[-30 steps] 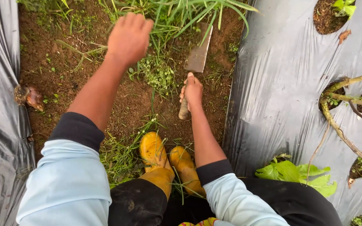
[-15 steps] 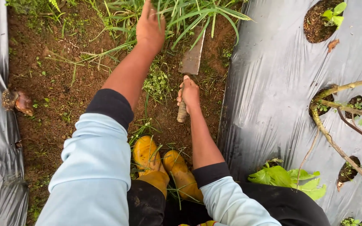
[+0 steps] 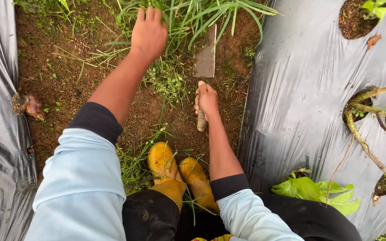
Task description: The person uses a hand hoe to cut and remove weeds growing along the edge of a plastic-covered garden bed. They repeatedly chop the grass and pull the clumps away by hand, clearing the soil between the rows.
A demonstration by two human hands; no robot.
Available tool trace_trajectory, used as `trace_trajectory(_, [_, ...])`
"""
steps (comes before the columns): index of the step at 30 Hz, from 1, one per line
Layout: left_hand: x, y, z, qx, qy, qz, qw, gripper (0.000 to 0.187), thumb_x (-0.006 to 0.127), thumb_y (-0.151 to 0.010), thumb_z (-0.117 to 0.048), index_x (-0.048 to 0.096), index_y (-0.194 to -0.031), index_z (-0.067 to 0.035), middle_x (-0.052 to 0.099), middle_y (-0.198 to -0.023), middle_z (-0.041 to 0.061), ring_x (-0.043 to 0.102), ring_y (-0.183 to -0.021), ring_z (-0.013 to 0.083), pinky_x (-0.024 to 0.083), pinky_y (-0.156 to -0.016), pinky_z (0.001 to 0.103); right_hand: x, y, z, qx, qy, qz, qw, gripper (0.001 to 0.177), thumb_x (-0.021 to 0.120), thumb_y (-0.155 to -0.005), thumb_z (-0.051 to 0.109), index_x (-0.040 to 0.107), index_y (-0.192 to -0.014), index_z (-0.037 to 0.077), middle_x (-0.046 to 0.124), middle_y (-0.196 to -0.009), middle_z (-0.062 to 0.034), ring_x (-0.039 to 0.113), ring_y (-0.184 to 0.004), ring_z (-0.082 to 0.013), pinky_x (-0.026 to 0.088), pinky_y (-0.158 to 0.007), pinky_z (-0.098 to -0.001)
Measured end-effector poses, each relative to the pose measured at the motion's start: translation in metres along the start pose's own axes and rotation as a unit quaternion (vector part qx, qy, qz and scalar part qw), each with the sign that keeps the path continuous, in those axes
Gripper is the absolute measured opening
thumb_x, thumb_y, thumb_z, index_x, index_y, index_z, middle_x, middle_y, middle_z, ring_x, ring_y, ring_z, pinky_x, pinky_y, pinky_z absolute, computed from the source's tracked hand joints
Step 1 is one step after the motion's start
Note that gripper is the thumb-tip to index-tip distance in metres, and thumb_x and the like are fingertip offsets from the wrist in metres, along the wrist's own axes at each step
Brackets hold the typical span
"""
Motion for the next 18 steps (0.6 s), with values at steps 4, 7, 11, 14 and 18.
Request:
trace_trajectory(4, [-0.006, -0.018, 0.008, 0.008, -0.015, -0.060, 0.998, 0.042, 0.054, -0.097, -0.038, 0.062, -0.132, -0.016, 0.037, -0.166, 0.017, 0.022, -0.156, 0.0312, 0.020, -0.121, 0.051, 0.004, -0.011, 0.009, 0.006, -0.077, -0.055, 0.995, 0.031, 0.040, -0.108, 0.026, 0.052, -0.086, 0.008, 0.049, -0.053, -0.0060, 0.041, -0.036, -0.0155, 0.037, -0.032, -0.0324])
trace_trajectory(7, [-0.009, -0.022, 0.015, 0.021, 0.081, 0.017, 0.996, 0.079, 0.048, -0.097, -0.025, 0.011, -0.167, -0.015, 0.021, -0.170, 0.018, 0.015, -0.155, 0.0343, 0.013, -0.124, 0.053, 0.005, -0.019, 0.004, 0.002, 0.087, -0.011, 0.996, 0.028, 0.035, -0.112, 0.018, 0.053, -0.094, 0.007, 0.055, -0.060, -0.0029, 0.047, -0.041, -0.0125, 0.044, -0.034, -0.0263])
trace_trajectory(11, [0.035, -0.043, 0.016, -0.031, 0.085, 0.015, 0.996, 0.089, 0.056, -0.091, -0.053, 0.023, -0.165, -0.017, 0.037, -0.162, 0.021, 0.029, -0.151, 0.0394, 0.009, -0.123, 0.058, 0.014, -0.001, 0.015, -0.004, 0.070, 0.016, 0.997, 0.029, 0.043, -0.107, 0.027, 0.052, -0.087, 0.008, 0.051, -0.053, -0.0030, 0.044, -0.038, -0.0131, 0.040, -0.034, -0.0293])
trace_trajectory(14, [0.028, -0.029, 0.018, -0.023, 0.093, 0.049, 0.994, 0.073, 0.052, -0.098, -0.038, 0.029, -0.164, -0.015, 0.050, -0.155, 0.024, 0.046, -0.143, 0.0399, 0.009, -0.122, 0.061, 0.013, -0.012, 0.010, 0.006, 0.047, -0.015, 0.999, 0.024, 0.041, -0.107, 0.017, 0.055, -0.090, 0.008, 0.052, -0.054, -0.0018, 0.044, -0.038, -0.0124, 0.042, -0.032, -0.0275])
trace_trajectory(18, [0.008, 0.003, 0.018, 0.006, 0.081, 0.053, 0.995, 0.043, 0.056, -0.103, -0.029, 0.060, -0.143, -0.018, 0.068, -0.136, 0.019, 0.060, -0.130, 0.0365, 0.026, -0.121, 0.059, 0.015, -0.006, 0.014, -0.008, 0.098, 0.028, 0.995, 0.031, 0.040, -0.111, 0.024, 0.053, -0.086, 0.010, 0.051, -0.054, 0.0004, 0.044, -0.038, -0.0115, 0.042, -0.034, -0.0270])
Point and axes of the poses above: each hand's wrist, its own y-axis away from the middle knuckle, its own x-axis out of the palm, z = x × y, the point moved 4 cm from there along -y, towards the middle knuckle
